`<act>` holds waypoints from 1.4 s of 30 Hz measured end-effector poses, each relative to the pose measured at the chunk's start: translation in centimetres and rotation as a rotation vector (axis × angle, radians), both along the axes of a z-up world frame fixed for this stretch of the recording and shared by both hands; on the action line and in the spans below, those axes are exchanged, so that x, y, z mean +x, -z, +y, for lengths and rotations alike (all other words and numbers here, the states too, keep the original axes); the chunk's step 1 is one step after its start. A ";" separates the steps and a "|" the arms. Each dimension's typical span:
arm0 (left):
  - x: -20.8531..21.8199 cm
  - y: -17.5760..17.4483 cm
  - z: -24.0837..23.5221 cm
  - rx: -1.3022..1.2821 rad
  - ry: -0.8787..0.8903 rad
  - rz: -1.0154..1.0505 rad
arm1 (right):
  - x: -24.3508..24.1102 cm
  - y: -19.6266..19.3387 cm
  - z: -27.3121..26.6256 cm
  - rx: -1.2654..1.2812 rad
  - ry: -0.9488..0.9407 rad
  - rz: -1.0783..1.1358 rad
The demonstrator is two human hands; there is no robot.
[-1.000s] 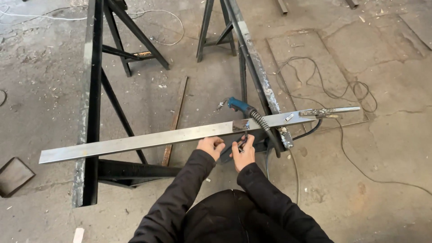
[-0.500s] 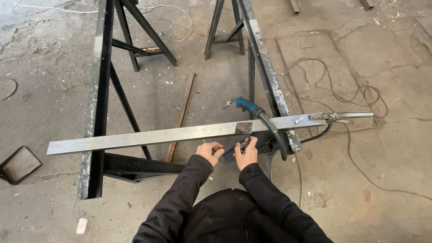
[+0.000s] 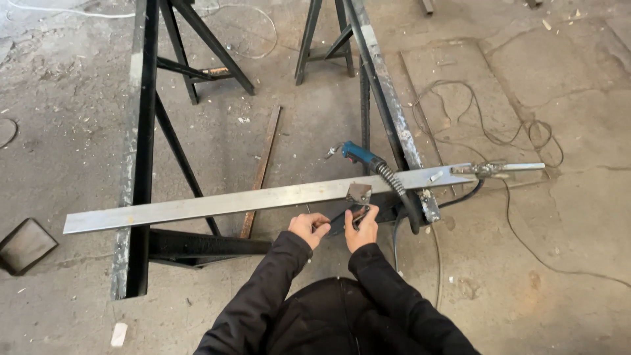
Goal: The person grinds a small metal piece on a bench grinder, carries it to a workbench and marks a flat metal bar with a pencil against a paper template. They then hold the piece against the bar, heat it with a gas torch, and hammer it in place using a wooden block and a hammer.
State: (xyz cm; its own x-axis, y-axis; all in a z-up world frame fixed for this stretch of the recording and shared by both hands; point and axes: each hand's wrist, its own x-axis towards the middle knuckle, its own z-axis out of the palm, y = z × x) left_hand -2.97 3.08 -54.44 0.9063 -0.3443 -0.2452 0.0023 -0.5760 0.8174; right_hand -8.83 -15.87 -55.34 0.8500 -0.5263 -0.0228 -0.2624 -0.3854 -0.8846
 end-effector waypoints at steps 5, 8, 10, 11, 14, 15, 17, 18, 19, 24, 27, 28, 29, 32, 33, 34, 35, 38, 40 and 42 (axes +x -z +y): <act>0.1 0.4 0.5 -0.004 0.011 -0.001 | 1.1 -3.5 0.0 -0.074 0.091 -0.164; 0.0 0.7 0.6 0.000 0.028 -0.009 | 0.0 -1.2 0.1 -0.068 0.060 -0.137; 0.5 0.3 0.5 -0.006 0.029 -0.013 | -0.1 -0.4 -0.1 -0.054 0.001 -0.111; 0.6 0.0 0.5 0.006 0.034 -0.032 | 0.1 -0.5 -0.3 -0.074 0.026 -0.104; 0.3 -0.7 1.1 0.008 0.034 -0.030 | 0.7 -5.0 0.4 -0.110 0.093 -0.176; 0.7 -1.0 1.1 -0.005 0.039 -0.021 | 1.4 -7.3 0.6 -0.130 0.147 -0.264; 1.3 -1.0 1.1 -0.005 0.041 -0.035 | 1.7 -7.0 0.6 -0.134 0.159 -0.226; 1.1 -0.7 1.1 -0.006 0.045 -0.034 | 1.3 -6.6 0.6 -0.139 0.172 -0.173; 0.8 -0.6 1.1 -0.006 0.048 -0.032 | 0.5 -3.9 0.5 -0.139 0.175 -0.171; 1.0 -0.6 1.3 0.006 0.065 -0.043 | -0.4 -1.3 -0.1 -0.110 0.140 -0.113; 1.3 -1.0 1.3 0.018 0.076 -0.011 | 0.9 -8.5 0.8 -0.085 0.175 -0.148; 1.3 -0.8 1.2 0.019 0.079 -0.011 | 1.1 -7.9 0.9 -0.084 0.178 -0.148; 1.4 -0.6 1.1 0.010 0.081 -0.020 | 1.3 -7.3 1.1 -0.083 0.177 -0.146; 1.1 -0.2 0.6 -0.012 0.087 -0.037 | 0.2 -1.1 0.6 -0.064 0.152 -0.104; 0.9 -0.4 0.6 -0.026 0.082 -0.046 | -0.3 1.5 0.6 -0.046 0.119 -0.066; 1.6 -1.1 0.7 -0.029 0.076 -0.063 | 0.5 0.0 0.1 -0.049 0.113 -0.083; 2.4 -1.8 0.9 -0.057 0.095 -0.114 | 1.3 -1.5 -0.4 -0.084 0.136 -0.118; -0.5 -3.0 0.4 -0.212 0.203 -0.229 | 0.0 -9.6 0.7 0.005 0.116 -0.226; -0.8 -6.1 -1.0 -0.344 0.304 -0.340 | 1.1 -14.6 1.6 0.124 0.081 -0.350; -1.5 -10.5 -2.3 -0.511 0.325 -0.184 | 1.8 -16.8 2.7 0.191 0.043 -0.287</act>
